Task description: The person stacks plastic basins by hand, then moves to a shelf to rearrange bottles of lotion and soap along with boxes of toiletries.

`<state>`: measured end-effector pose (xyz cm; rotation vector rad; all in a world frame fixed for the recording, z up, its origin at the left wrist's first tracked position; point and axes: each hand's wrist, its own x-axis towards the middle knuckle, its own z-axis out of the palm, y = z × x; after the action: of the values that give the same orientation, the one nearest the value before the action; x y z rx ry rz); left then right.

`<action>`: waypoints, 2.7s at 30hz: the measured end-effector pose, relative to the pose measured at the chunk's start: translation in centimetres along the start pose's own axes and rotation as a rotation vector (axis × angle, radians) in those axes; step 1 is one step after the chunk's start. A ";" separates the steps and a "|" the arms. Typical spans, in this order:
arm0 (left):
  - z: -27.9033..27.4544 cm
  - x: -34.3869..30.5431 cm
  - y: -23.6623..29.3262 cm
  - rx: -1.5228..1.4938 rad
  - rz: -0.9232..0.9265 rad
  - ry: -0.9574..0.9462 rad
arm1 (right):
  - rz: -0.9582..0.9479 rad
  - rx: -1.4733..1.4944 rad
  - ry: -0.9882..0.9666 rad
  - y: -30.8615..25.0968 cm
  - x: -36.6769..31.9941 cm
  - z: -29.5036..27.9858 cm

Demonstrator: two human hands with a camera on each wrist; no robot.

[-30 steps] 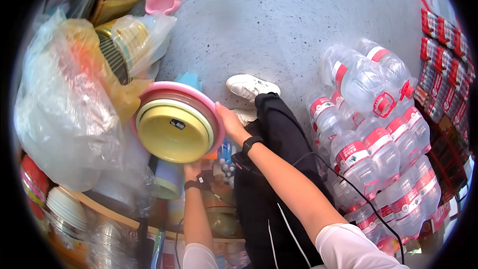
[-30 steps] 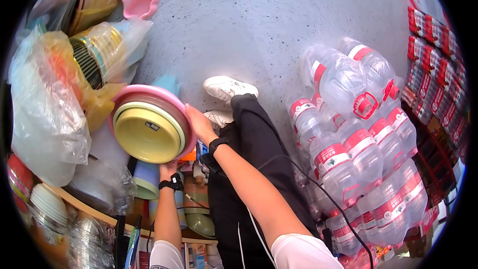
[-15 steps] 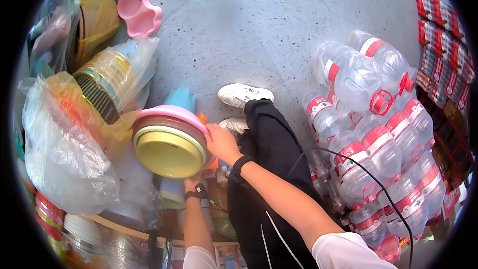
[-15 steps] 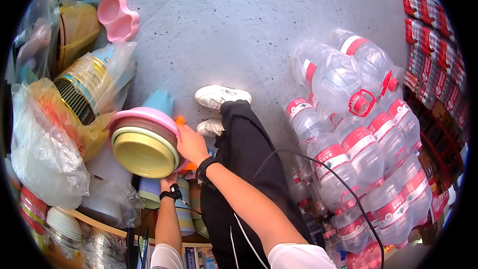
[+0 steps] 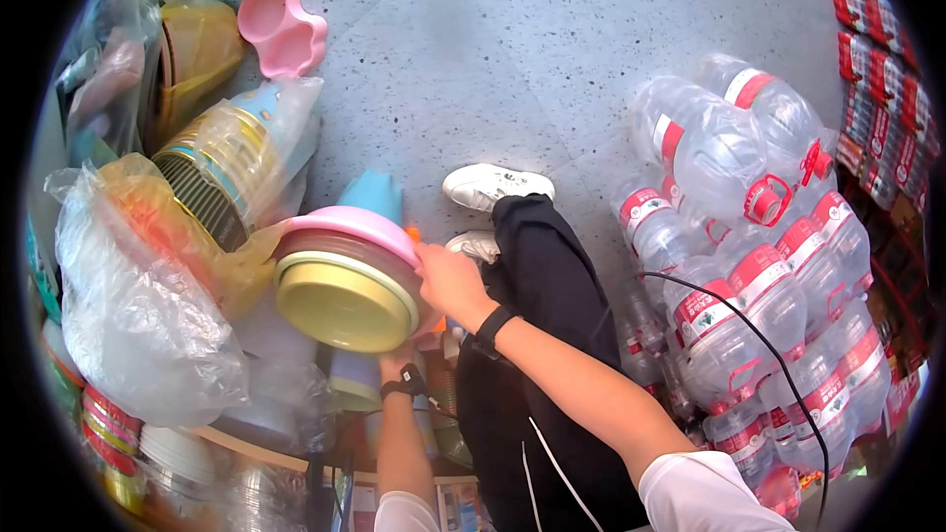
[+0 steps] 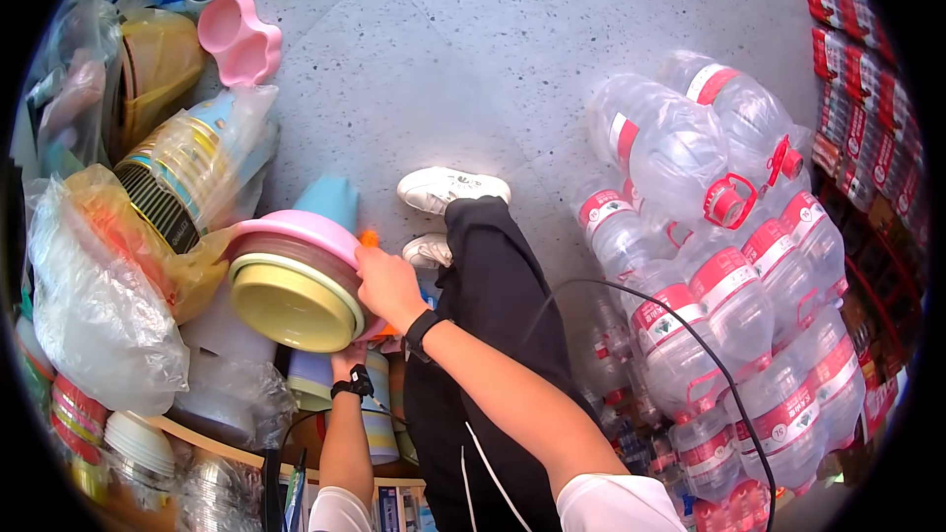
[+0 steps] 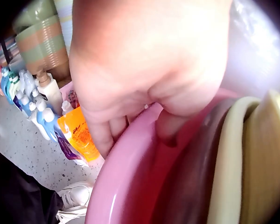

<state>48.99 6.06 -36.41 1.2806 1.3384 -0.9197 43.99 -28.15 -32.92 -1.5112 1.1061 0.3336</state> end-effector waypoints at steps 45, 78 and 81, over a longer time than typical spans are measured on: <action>5.9 -16.2 2.7 0.571 0.314 -0.116 | 0.130 -0.225 0.138 7.3 2.2 -18.9; -14.1 -44.2 -26.6 0.213 0.761 0.304 | -0.793 -1.144 -0.704 -22.5 -23.6 -6.0; -14.3 -43.3 -32.8 0.067 0.749 0.347 | -0.941 -1.287 -0.795 -22.3 -27.6 -3.2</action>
<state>10.58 6.52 4.59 1.8667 0.9432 -0.2227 46.08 -21.41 1.99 -2.4213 -0.6890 0.9426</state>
